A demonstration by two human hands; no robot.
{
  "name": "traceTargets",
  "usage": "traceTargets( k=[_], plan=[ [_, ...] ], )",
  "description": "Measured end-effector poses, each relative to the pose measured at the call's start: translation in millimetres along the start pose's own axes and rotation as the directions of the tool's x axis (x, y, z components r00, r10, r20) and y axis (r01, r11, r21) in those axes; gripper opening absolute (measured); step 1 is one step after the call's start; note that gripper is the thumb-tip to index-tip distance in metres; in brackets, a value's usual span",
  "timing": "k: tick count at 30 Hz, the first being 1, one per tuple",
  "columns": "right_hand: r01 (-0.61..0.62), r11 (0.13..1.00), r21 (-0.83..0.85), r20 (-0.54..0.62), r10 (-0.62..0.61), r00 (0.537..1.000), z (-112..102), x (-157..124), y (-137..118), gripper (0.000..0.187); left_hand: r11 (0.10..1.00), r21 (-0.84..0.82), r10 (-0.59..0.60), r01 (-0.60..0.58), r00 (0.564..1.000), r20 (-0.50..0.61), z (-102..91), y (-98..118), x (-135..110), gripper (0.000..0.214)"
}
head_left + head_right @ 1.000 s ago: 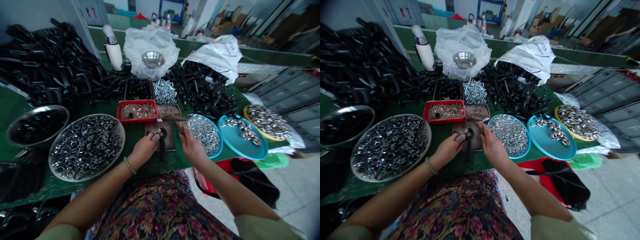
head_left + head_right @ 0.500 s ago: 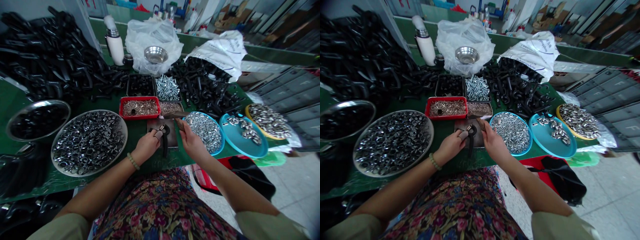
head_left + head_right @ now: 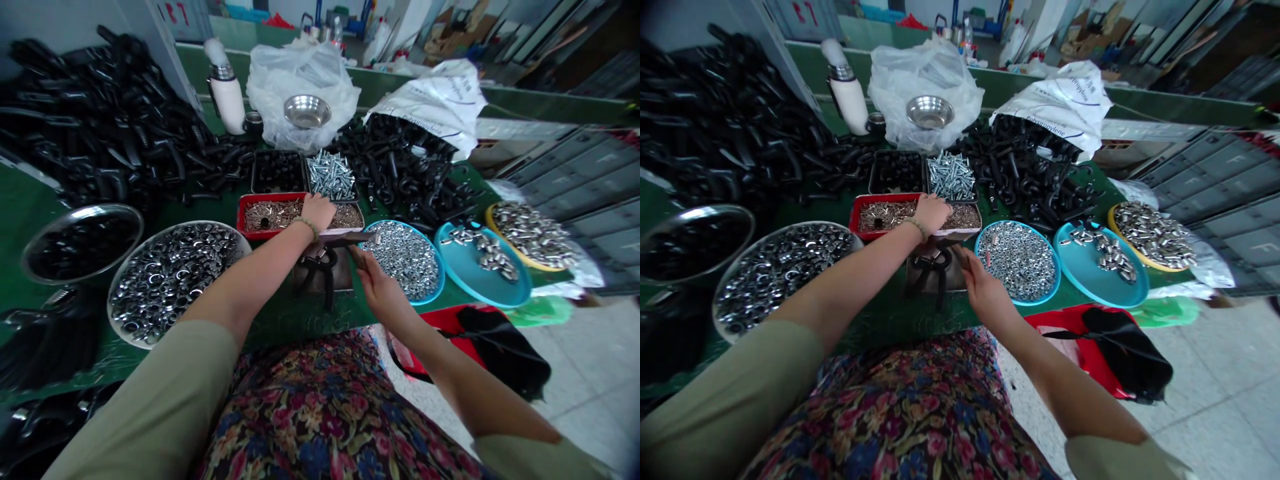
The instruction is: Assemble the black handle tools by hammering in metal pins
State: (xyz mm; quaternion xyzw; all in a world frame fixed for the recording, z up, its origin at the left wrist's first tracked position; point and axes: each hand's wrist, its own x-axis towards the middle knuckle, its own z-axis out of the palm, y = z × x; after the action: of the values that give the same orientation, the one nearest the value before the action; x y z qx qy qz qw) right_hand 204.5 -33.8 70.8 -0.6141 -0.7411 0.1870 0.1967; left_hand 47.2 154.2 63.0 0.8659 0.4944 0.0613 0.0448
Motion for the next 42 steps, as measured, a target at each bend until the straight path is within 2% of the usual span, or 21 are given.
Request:
traceTargets(
  k=[3,6,9,18,23,26,29,31,33,35,38,42],
  plan=[
    [-0.043,0.997,0.067,-0.142,0.052,0.989,-8.2,-6.3,10.0,0.048,1.000,0.023,-0.004,0.003,1.000,0.031,9.5,9.2,17.8,0.027],
    [-0.101,0.992,0.073,-0.165,0.112,0.980,-9.5,-10.8,23.2,0.047,0.999,0.038,0.012,-0.013,0.999,0.036,13.4,11.1,18.7,0.025],
    [-0.110,0.989,0.096,-0.203,0.128,0.971,-5.4,-11.5,32.8,0.046,0.999,0.045,0.018,-0.019,0.999,0.038,13.4,11.1,18.3,0.023],
    [-0.142,0.984,0.112,-0.201,0.162,0.966,0.6,-12.2,33.5,0.044,0.999,0.013,-0.042,0.042,0.999,0.006,13.2,13.3,22.9,0.028],
    [-0.112,0.985,0.131,-0.211,0.138,0.968,2.6,-12.4,30.5,0.044,0.995,-0.063,-0.075,0.074,0.997,-0.021,3.5,10.2,25.2,0.024],
    [-0.109,0.984,0.143,-0.214,0.138,0.967,3.2,-14.8,31.7,0.045,0.961,-0.273,-0.056,0.036,0.996,-0.066,-3.0,9.0,-1.6,0.019],
    [-0.109,0.981,0.160,-0.219,0.143,0.965,5.6,-18.2,36.1,0.045,0.860,-0.508,-0.006,-0.050,0.994,-0.108,1.9,11.9,-55.2,0.019],
    [-0.103,0.980,0.168,-0.225,0.140,0.964,8.1,-19.5,38.9,0.046,0.836,-0.547,-0.026,-0.041,0.993,-0.113,12.7,14.8,-92.1,0.020],
    [-0.098,0.980,0.171,-0.223,0.135,0.965,10.6,-19.5,40.0,0.047,0.849,-0.529,-0.063,-0.016,0.989,-0.131,26.3,17.6,-118.2,0.022],
    [-0.089,0.981,0.171,-0.219,0.126,0.967,12.5,-19.0,38.8,0.047,0.882,-0.472,-0.066,-0.011,0.987,-0.146,38.4,19.7,-129.9,0.024],
    [-0.087,0.982,0.168,-0.208,0.121,0.971,13.6,-19.6,34.5,0.045,0.931,-0.364,-0.018,-0.033,0.991,-0.135,47.6,20.4,-129.3,0.027],
    [-0.103,0.980,0.173,-0.183,0.134,0.974,13.1,-22.9,30.4,0.044,0.980,-0.186,0.057,-0.076,0.993,-0.104,43.8,20.4,-126.0,0.030]
  ],
)
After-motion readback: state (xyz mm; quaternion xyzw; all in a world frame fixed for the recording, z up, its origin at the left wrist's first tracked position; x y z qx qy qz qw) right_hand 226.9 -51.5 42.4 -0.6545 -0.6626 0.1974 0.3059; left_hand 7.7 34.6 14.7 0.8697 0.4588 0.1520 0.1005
